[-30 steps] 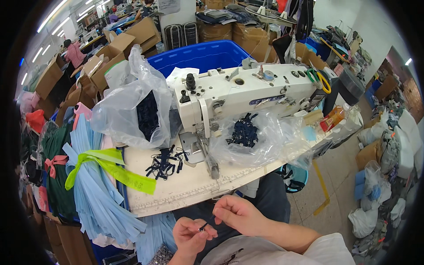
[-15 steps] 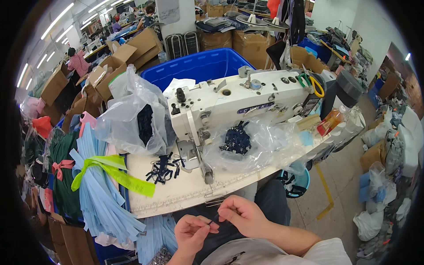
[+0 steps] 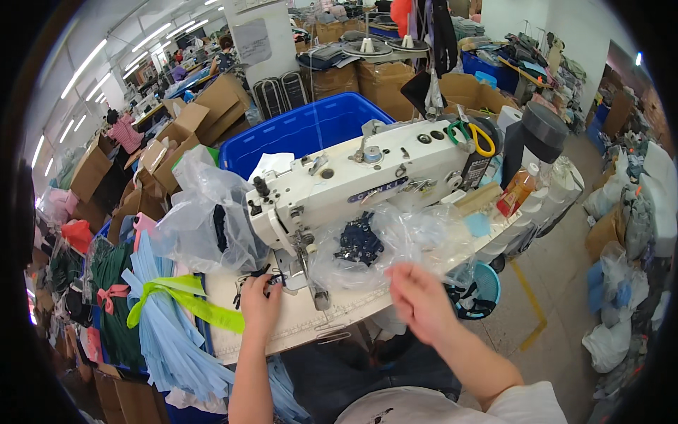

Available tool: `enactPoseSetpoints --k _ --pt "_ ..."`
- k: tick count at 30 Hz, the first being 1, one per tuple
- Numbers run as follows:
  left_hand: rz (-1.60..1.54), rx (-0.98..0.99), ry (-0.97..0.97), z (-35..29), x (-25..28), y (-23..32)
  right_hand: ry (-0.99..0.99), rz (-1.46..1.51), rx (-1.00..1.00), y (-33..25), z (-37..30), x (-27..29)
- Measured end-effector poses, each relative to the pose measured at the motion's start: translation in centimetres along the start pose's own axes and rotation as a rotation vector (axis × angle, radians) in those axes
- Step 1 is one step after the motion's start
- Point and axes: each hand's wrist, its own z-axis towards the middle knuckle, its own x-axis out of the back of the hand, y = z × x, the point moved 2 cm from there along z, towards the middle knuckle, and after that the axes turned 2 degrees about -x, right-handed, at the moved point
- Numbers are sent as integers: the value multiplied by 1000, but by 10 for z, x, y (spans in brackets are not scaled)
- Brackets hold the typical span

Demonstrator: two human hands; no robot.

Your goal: The person attaches small metal stoppers onto cord loops by hand, repeatedly threading the cords through the metal pieces.

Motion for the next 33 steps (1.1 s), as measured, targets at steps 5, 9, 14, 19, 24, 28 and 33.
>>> enactPoseSetpoints --k 5,9,14,19,24,28,33 --pt "46 -153 94 5 -2 9 139 373 -532 117 -58 71" --pt "24 -170 125 3 -7 13 255 267 -775 160 -87 83" --pt "63 -155 52 6 -8 25 -22 201 -832 168 -87 81" --pt "95 -208 63 7 -9 21 -185 -11 -845 146 -74 61" --pt "61 -243 115 9 -2 24 -397 -88 -748 122 -70 47" --pt "-56 -20 9 5 -9 2 -767 -254 -303 49 -85 36" --pt "-454 113 80 -2 -15 -2 -1458 -113 307 -60 -145 -7"
